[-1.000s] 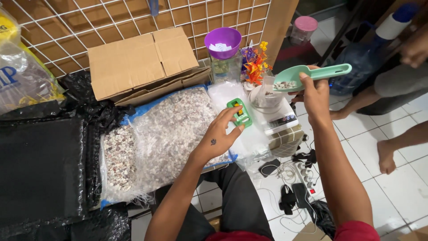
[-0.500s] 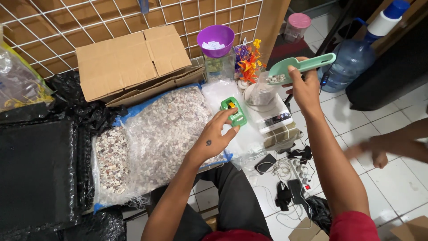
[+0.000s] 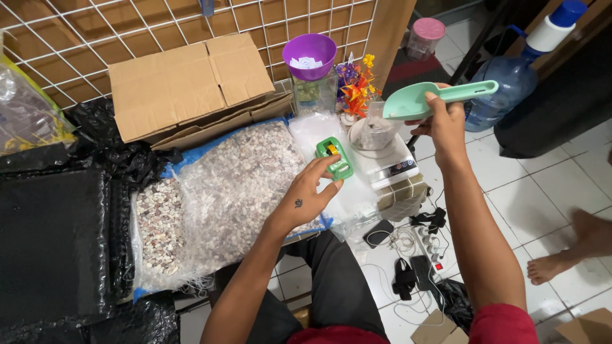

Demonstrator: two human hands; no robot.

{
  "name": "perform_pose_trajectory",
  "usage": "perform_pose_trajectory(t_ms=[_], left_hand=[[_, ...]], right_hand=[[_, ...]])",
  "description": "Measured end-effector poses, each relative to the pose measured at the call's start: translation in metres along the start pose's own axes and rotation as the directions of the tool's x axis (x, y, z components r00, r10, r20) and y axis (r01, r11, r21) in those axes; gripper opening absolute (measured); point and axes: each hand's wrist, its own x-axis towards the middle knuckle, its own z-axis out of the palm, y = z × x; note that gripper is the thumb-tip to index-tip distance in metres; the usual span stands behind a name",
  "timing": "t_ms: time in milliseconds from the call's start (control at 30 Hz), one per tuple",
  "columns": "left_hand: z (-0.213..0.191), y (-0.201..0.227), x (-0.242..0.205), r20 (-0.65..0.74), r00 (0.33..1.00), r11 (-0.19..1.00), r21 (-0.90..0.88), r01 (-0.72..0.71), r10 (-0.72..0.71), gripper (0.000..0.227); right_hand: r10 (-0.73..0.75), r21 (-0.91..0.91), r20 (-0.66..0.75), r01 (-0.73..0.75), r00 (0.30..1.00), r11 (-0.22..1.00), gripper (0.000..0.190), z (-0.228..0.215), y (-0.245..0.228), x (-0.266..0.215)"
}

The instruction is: The person scoops small white stones from a large bag into a small plastic bag using a green scoop. They place the small bag on a digital scale, then fold a cardboard box and line it with a black plastic bag. Finally, they place the weighed bag of stones into the lined box.

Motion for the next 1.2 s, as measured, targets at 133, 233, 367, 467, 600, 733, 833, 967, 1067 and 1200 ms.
perform_pose_trajectory(t_ms=[133,233,367,467,600,733,833,967,1067,1200], left_hand=[[0.000,-0.001,-0.001,0.001,1.000,1.000,0.004,0.000,0.000,0.052],[0.000,0.002,-0.002,0.002,1.000,1.000,0.004,0.000,0.000,0.052],[0.000,0.001,-0.002,0.008,1.000,1.000,0.003,-0.010,0.010,0.051],[0.000,0.000,-0.002,0.004,1.000,1.000,0.009,-0.016,0.016,0.051],[0.001,0.000,-0.003,0.000,1.000,1.000,0.015,-0.021,0.021,0.050],[0.001,-0.006,-0.004,0.009,1.000,1.000,0.013,-0.021,0.021,0.049],[0.000,-0.008,-0.006,0.014,1.000,1.000,0.020,-0.018,0.018,0.049],[-0.002,-0.003,-0.008,0.024,1.000,1.000,0.000,0.004,-0.004,0.049],[-0.002,-0.007,-0.009,0.009,1.000,1.000,0.018,-0.014,0.014,0.048],[-0.002,-0.010,-0.011,0.009,1.000,1.000,0.008,-0.011,0.011,0.046]], right_hand=[[0.020,0.030,0.005,-0.021,1.000,0.999,0.048,-0.004,0.000,-0.001],[0.032,0.038,0.005,-0.032,0.999,0.999,0.046,-0.007,0.000,-0.001],[-0.013,0.025,0.014,0.013,1.000,1.000,0.047,-0.007,0.001,-0.002],[-0.119,-0.055,0.021,0.120,0.993,0.991,0.041,-0.004,-0.005,-0.003],[-0.236,-0.237,0.054,0.242,0.970,0.941,0.035,-0.001,-0.014,-0.009],[-0.270,-0.308,0.066,0.277,0.961,0.910,0.037,0.002,-0.019,-0.015],[-0.301,-0.332,0.088,0.313,0.949,0.890,0.037,-0.001,-0.017,-0.013],[-0.332,-0.360,0.101,0.346,0.938,0.866,0.038,-0.004,-0.015,-0.011],[-0.386,-0.414,0.128,0.403,0.914,0.816,0.038,0.001,-0.025,-0.016],[-0.424,-0.435,0.168,0.453,0.890,0.778,0.036,0.006,-0.029,-0.021]])
